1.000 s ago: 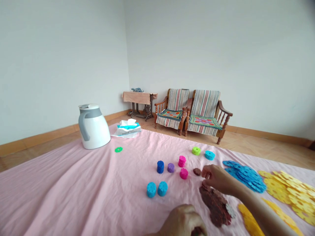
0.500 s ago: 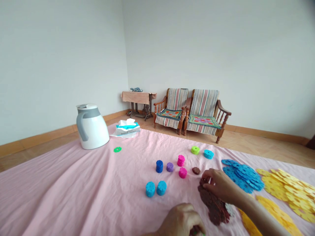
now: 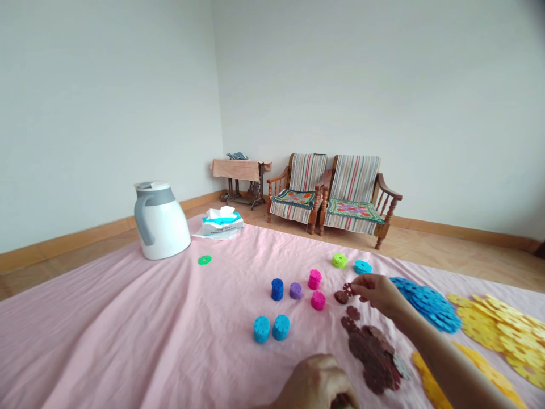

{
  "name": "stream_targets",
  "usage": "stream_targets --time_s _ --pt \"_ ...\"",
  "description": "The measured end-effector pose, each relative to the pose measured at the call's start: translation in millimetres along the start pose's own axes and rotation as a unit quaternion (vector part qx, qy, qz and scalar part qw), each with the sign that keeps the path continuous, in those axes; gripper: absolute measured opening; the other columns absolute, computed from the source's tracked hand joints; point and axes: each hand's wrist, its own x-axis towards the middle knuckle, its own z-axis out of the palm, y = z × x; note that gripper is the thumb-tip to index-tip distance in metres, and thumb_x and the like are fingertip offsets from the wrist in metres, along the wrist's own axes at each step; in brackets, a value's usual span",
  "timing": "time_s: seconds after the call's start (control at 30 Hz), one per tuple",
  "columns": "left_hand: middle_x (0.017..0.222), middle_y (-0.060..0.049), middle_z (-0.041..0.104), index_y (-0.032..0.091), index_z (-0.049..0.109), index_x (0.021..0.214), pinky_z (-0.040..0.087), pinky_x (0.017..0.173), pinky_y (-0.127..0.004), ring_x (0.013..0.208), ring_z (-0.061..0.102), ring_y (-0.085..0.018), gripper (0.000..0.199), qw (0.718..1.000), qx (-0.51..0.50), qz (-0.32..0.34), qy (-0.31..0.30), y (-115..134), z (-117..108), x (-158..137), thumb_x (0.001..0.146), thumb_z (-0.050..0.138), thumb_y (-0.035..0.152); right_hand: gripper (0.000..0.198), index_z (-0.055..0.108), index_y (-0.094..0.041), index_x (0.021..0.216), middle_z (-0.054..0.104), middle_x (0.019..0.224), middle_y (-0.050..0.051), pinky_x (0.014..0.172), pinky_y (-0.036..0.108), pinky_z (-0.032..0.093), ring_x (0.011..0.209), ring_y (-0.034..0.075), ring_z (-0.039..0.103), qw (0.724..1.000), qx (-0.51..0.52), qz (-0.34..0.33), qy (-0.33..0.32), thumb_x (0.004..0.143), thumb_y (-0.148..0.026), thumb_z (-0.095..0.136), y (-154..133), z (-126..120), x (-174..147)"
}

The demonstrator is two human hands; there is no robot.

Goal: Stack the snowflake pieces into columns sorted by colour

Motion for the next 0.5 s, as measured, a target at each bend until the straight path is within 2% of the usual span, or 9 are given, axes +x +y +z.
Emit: stream_targets --time_s 0.1,0.23,0.37,0.5 --pt "0.069 -0.001 0.064 0.016 0.072 0.078 0.043 0.06 -0.017 0.067 0.058 -0.012 0.005 1.0 0.013 -0.002 -0.009 1 -2 0 0.073 0.073 0.014 0.013 0.061 -0.016 0.065 0.067 0.056 0.003 0.044 0.021 0.036 0.052 0.013 0.06 1.0 -0.007 0.015 -0.003 0.07 -0.026 0.055 -1 9 6" --pt "0.071 -0.001 0.064 0.016 0.072 0.08 0.043 0.059 -0.017 0.066 0.057 -0.012 0.006 0.999 0.024 -0.009 -0.022 3 -5 0 0.074 0.072 0.015 0.01 0.063 -0.016 0.061 0.065 0.051 0.002 0.045 0.021 0.038 0.051 0.014 0.06 0.999 -0.039 0.021 0.009 0.067 -0.021 0.057 2 18 9" --pt "0.072 -0.001 0.065 0.016 0.072 0.08 0.044 0.061 -0.016 0.066 0.058 -0.012 0.008 0.999 0.03 -0.011 -0.025 5 -6 1 0.073 0.073 0.013 0.01 0.063 -0.018 0.058 0.067 0.054 0.002 0.051 0.022 0.04 0.056 0.015 0.062 0.996 -0.082 0.005 0.029 0.067 -0.02 0.059 7 19 11" --pt "0.072 -0.001 0.065 0.015 0.072 0.079 0.043 0.059 -0.016 0.065 0.058 -0.011 0.008 0.999 0.033 -0.01 -0.021 5 -5 1 0.071 0.075 0.012 0.01 0.065 -0.018 0.067 0.07 0.065 0.004 0.059 0.025 0.043 0.065 0.018 0.065 0.991 -0.122 -0.018 0.042 0.07 -0.021 0.056 8 14 8"
